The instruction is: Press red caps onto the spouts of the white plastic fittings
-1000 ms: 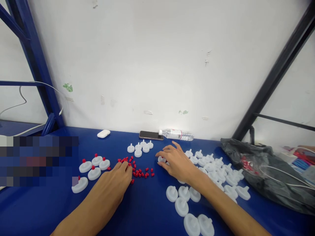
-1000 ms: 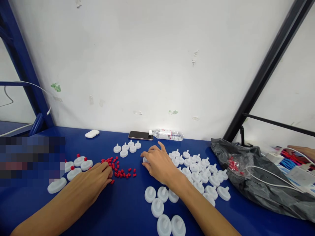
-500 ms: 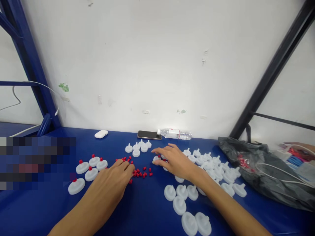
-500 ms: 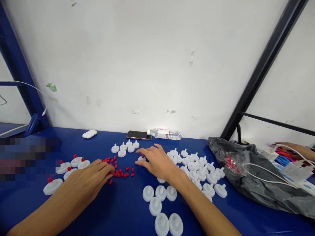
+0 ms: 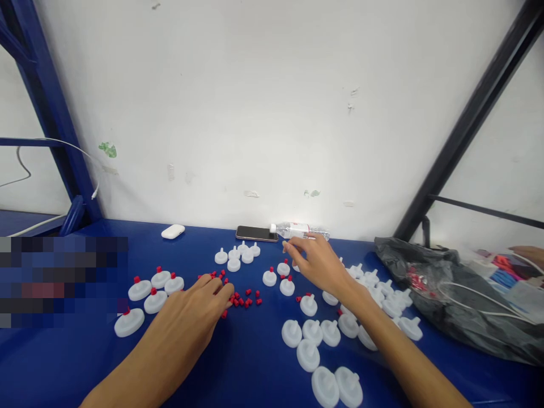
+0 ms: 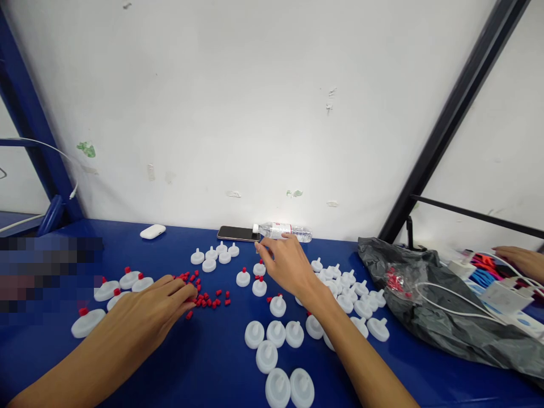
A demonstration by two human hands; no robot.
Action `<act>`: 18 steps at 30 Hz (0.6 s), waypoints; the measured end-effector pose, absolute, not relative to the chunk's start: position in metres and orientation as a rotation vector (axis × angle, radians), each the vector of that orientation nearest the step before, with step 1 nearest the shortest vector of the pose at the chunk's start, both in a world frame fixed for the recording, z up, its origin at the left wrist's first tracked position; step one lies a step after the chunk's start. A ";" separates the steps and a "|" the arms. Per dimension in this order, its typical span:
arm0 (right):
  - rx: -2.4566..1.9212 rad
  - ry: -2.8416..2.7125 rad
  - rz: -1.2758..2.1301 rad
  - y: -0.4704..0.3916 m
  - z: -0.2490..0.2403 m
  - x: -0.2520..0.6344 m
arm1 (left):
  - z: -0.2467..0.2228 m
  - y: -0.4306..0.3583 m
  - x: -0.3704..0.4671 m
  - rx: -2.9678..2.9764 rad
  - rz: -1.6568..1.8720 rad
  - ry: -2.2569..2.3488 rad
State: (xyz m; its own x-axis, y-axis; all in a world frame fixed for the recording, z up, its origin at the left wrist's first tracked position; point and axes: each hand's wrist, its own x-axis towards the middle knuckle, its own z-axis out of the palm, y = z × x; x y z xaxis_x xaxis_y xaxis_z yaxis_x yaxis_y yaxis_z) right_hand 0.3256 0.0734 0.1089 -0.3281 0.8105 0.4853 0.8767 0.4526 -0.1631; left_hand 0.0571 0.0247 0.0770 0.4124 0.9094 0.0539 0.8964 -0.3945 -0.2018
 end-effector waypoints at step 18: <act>-1.790 -1.681 -0.207 -0.040 0.134 0.352 | 0.097 0.018 0.043 -2.616 -0.274 -1.499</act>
State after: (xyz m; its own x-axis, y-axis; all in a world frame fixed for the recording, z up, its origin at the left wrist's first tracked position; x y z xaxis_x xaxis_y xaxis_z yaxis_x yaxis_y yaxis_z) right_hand 0.3517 -0.0400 0.1344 0.1596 0.8291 0.5359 0.9342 0.0486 -0.3534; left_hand 0.0431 0.0176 0.0972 0.4949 0.8427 0.2119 0.8632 -0.5048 -0.0088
